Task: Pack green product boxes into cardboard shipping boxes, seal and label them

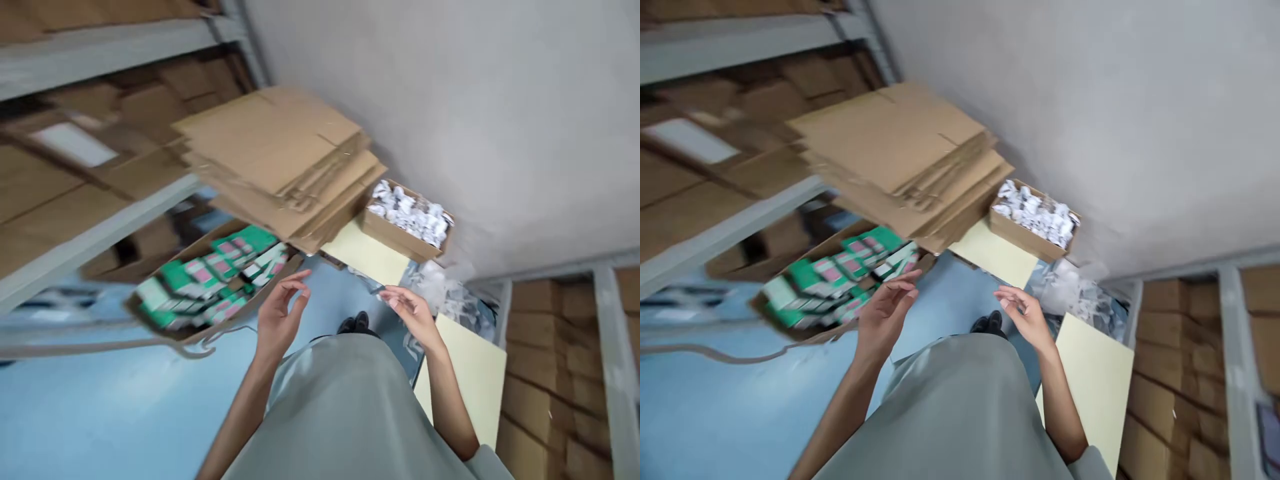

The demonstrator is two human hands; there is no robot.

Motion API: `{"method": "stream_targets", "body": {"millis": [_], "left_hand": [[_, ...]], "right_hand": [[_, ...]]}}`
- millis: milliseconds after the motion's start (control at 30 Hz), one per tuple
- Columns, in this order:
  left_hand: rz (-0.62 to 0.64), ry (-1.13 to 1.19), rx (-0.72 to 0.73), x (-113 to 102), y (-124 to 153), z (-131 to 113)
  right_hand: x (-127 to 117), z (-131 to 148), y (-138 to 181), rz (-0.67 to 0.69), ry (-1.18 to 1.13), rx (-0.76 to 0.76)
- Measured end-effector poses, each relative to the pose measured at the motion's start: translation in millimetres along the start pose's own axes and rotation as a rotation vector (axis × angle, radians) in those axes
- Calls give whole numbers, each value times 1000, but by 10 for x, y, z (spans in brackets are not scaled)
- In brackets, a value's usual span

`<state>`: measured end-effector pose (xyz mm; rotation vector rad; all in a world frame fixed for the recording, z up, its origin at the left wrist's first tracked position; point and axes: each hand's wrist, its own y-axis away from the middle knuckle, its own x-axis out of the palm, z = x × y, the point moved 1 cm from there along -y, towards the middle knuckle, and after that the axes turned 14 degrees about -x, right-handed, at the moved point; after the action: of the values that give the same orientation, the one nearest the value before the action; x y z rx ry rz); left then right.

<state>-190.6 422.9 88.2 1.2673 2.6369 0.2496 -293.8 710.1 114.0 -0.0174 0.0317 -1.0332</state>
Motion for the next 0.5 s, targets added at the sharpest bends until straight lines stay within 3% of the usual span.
{"method": "stream_targets", "body": {"millis": [100,233,367,500], "left_hand": [[-233,0,-56,-406,164,69],[-464,25,-133,-793,449,173],[-642,58,-155,-1099,661,287],[-759,142,-180,-1512,669,477]], "right_hand": [[254,-41,-490,234,-16,-11],[775,-94,-921,485,-50,-35],[1394,-156,-1127,678,-63,4],[2084,-177,-1234,825,-50,28]]}}
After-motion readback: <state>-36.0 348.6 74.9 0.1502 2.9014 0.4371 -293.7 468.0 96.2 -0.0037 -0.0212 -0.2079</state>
